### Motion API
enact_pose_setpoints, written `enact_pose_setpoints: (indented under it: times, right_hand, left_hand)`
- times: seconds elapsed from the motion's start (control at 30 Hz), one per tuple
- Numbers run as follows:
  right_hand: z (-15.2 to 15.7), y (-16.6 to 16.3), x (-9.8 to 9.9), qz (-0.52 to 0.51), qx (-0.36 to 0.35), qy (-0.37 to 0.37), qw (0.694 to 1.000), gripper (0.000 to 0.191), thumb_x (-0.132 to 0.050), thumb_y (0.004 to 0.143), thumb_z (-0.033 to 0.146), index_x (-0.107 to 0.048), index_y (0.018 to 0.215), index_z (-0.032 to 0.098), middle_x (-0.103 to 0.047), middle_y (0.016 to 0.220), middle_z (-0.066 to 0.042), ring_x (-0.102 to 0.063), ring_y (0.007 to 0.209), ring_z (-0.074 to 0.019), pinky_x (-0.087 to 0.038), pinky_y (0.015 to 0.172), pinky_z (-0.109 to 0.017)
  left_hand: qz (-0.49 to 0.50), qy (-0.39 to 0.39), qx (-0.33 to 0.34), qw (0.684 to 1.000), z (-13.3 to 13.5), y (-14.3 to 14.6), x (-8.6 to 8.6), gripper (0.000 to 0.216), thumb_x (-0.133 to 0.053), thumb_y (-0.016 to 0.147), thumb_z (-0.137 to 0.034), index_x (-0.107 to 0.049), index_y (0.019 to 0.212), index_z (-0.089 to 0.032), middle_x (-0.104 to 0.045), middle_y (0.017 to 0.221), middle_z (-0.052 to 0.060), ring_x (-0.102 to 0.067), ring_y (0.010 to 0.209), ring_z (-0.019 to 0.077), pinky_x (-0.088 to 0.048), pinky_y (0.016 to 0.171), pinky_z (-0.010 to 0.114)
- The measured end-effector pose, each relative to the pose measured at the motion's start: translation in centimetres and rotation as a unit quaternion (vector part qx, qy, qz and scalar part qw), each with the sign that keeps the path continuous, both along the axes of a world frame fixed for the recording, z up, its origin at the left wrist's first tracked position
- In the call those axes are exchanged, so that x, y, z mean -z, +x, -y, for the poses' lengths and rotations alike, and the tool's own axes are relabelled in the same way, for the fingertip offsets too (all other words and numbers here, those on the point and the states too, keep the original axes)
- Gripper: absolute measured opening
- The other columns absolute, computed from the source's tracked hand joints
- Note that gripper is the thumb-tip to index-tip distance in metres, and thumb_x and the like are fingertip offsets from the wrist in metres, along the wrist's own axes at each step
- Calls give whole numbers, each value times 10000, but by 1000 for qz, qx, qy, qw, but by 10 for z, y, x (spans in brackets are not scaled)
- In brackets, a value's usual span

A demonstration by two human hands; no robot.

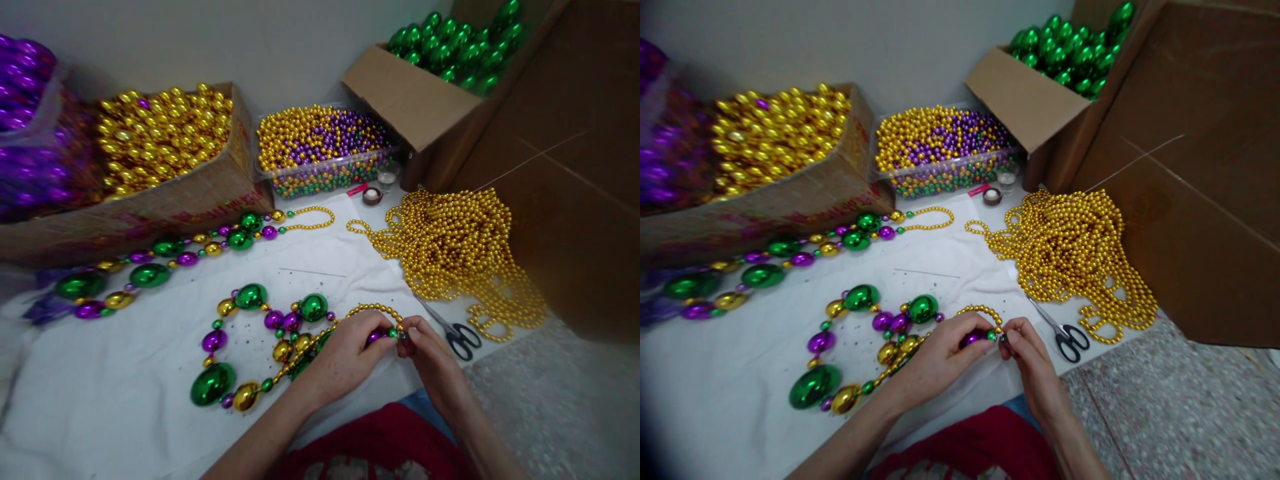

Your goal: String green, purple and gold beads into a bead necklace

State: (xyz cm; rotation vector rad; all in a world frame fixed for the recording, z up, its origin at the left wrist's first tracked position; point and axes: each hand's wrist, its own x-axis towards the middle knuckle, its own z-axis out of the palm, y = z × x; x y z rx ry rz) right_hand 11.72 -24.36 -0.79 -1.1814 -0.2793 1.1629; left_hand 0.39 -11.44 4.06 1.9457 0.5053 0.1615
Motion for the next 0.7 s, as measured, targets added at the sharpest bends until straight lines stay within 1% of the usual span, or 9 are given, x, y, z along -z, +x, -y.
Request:
enact_pose_setpoints:
  times: [0.17, 0.47, 0.7]
  right_hand:
    - [0, -5, 4, -4, 19, 7, 1000, 164, -554, 861, 378, -531, 859, 216, -471, 729, 10, -404, 716, -157, -327, 683, -280]
    - [-5, -8, 3, 10, 15, -7, 1000, 190, -562, 846, 394, -506, 833, 213, -479, 705, 7, -419, 715, -166, -330, 690, -292]
    - [-5, -9, 3, 14, 18, -16, 1000, 206, -579, 831, 414, -511, 841, 219, -487, 711, 7, -430, 716, -171, -335, 688, -291]
  left_hand:
    - [-5, -4, -7, 1000, -1, -4, 0, 128, -541, 851, -223, -622, 947, -201, -650, 945, 31, -575, 895, 176, -410, 796, 274]
    - [-18, -14, -18, 1000, -2, -6, -1, 136, -546, 839, -204, -627, 948, -190, -648, 930, 30, -575, 878, 171, -412, 783, 264]
    - [-13, -7, -18, 1000, -2, -6, -2, 133, -549, 836, -206, -637, 934, -193, -655, 913, 26, -574, 842, 168, -415, 757, 262]
